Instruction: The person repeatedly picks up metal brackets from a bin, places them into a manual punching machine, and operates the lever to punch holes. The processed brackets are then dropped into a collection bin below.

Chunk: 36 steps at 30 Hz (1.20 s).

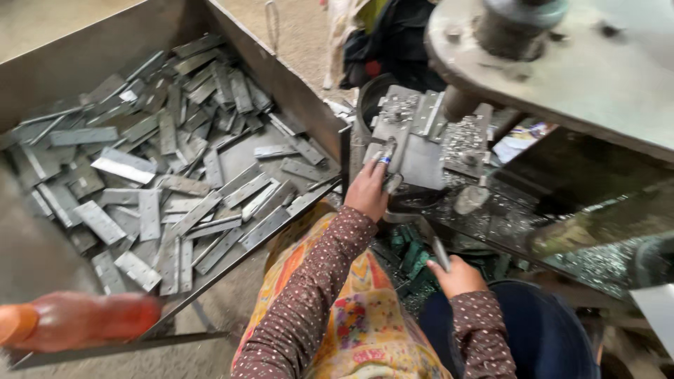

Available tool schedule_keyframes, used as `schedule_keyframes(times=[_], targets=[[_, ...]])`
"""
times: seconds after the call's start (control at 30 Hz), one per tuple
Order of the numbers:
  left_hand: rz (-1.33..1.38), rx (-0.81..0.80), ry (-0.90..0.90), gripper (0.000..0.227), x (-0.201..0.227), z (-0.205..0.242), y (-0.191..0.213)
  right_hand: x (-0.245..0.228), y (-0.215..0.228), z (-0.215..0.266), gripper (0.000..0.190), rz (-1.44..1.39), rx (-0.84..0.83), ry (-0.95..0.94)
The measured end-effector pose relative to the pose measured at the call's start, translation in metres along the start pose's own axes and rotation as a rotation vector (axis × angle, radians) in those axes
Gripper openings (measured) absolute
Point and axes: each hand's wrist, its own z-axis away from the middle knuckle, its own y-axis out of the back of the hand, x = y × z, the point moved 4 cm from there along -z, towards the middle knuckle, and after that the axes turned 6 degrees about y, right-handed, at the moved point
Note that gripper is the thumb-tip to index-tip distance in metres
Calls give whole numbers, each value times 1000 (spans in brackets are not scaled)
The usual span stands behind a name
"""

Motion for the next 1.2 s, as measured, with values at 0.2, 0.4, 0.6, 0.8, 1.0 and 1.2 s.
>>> schedule_keyframes(times=[0.2, 0.4, 0.6, 0.8, 1.0, 1.2], targets=[[-423, 204, 195, 42, -142, 36, 76, 9, 0, -3, 63, 20, -10, 26], [-792, 0, 397, 32, -293, 66, 140, 5, 3, 0, 61, 10, -120, -128], [-754, -235, 490, 33, -358, 63, 157, -6, 8, 6, 57, -23, -130, -175], [-514, -173, 519, 34, -393, 62, 165, -5, 9, 6, 54, -56, -131, -195], [-640, -92, 461, 26, -357, 50, 148, 5, 2, 3, 52, -51, -132, -188], [-326, 180, 512, 41, -234, 27, 151, 18, -12, -13, 56, 5, -44, -48]])
